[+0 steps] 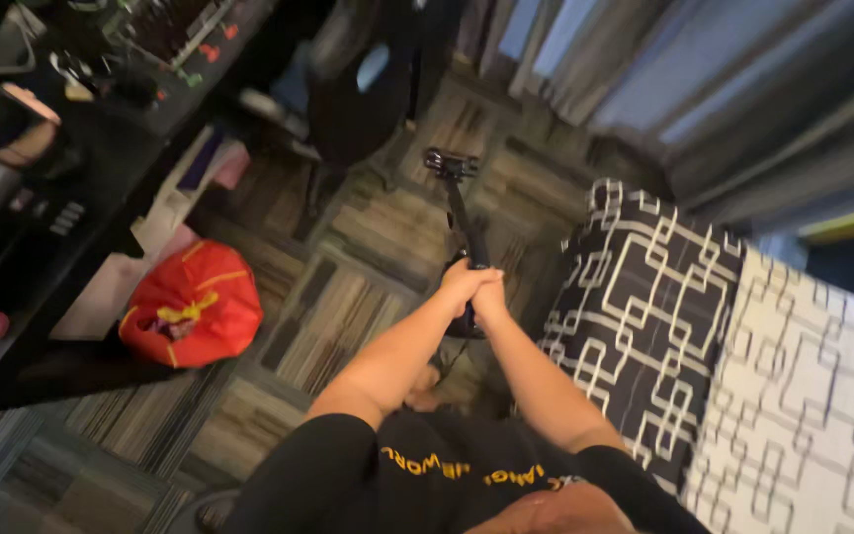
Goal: The person uses a cordless stick vacuum to clean a patterned carpet in a bedroom. They move a gaming chair aside, vacuum around the desk and bed, then continue into a hallway, cleaning along the doorways and baseboards.
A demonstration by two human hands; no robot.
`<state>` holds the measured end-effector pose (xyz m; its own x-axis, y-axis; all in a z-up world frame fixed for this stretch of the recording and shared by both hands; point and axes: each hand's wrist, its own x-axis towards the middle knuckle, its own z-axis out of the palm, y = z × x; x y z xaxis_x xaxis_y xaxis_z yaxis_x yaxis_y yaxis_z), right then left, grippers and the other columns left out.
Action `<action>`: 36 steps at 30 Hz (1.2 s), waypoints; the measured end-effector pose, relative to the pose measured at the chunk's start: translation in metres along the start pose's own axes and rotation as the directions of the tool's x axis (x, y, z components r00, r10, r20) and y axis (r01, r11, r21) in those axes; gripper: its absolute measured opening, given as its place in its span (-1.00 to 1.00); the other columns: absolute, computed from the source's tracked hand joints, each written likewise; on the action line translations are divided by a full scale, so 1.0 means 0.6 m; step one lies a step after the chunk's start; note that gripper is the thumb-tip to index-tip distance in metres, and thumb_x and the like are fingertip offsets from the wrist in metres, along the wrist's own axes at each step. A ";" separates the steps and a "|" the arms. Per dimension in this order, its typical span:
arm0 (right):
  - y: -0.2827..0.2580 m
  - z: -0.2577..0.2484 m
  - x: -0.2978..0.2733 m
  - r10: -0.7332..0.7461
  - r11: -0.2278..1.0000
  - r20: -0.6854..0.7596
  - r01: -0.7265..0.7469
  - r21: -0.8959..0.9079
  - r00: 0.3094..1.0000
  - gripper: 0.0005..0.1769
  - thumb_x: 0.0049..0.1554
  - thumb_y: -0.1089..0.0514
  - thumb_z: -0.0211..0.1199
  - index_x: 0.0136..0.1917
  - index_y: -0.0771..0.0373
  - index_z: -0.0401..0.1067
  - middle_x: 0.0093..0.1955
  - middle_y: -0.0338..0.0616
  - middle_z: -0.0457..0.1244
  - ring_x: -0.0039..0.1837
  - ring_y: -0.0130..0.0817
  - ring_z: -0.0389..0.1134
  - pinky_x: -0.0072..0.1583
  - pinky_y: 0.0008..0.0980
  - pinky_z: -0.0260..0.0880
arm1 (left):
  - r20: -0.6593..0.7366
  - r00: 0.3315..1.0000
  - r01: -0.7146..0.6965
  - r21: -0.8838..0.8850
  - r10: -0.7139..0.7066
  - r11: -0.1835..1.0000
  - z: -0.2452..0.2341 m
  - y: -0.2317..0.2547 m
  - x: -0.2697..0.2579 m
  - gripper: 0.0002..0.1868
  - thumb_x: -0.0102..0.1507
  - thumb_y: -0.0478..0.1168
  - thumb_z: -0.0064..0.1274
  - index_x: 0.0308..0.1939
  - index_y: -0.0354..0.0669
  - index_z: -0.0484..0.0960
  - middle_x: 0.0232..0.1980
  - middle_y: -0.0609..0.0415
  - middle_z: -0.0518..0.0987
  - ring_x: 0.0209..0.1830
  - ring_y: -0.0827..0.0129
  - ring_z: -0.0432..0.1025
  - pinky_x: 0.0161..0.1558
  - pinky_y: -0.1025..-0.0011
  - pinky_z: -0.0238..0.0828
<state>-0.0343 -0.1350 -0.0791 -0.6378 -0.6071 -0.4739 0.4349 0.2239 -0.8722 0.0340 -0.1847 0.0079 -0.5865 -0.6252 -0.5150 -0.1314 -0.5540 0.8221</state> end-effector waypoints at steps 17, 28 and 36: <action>-0.067 0.019 0.108 -0.004 1.000 -0.019 0.004 0.031 1.000 -0.72 0.35 0.06 0.05 0.13 0.31 0.40 0.02 0.03 0.36 0.00 -0.20 0.37 -0.05 -0.17 0.41 | -0.084 0.994 0.080 0.143 -0.068 0.986 0.020 0.065 0.120 -0.40 -0.03 -0.06 0.39 -0.01 -0.31 0.59 -0.13 -0.18 0.68 -0.20 0.13 0.60 -0.11 0.17 0.53; -0.070 -0.026 0.028 0.001 0.995 0.144 -0.016 0.103 0.990 -0.35 0.29 -0.10 -0.20 0.60 0.08 0.07 0.49 -0.09 0.18 0.48 -0.24 0.21 0.39 -0.34 0.17 | 0.047 0.983 0.167 0.165 -0.177 0.972 0.049 0.042 0.061 -0.37 -0.03 -0.12 0.42 0.04 -0.35 0.59 -0.06 -0.15 0.68 -0.04 0.14 0.60 0.03 0.21 0.50; -0.095 0.066 0.119 0.111 0.994 -0.162 -0.111 0.005 0.981 -0.54 0.29 -0.02 0.03 0.33 0.26 0.42 0.23 0.05 0.38 0.21 -0.15 0.42 0.14 -0.19 0.42 | 0.172 0.970 0.129 0.233 -0.171 0.964 -0.016 0.083 0.205 -0.38 -0.04 -0.11 0.40 0.04 -0.30 0.59 -0.05 -0.10 0.68 -0.05 0.16 0.58 0.00 0.17 0.49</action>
<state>-0.0792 -0.2213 -0.0586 -0.6800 -0.4474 -0.5809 0.5065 0.2864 -0.8133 -0.0369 -0.2941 -0.0169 -0.6837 -0.4173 -0.5987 -0.3885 -0.4863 0.7827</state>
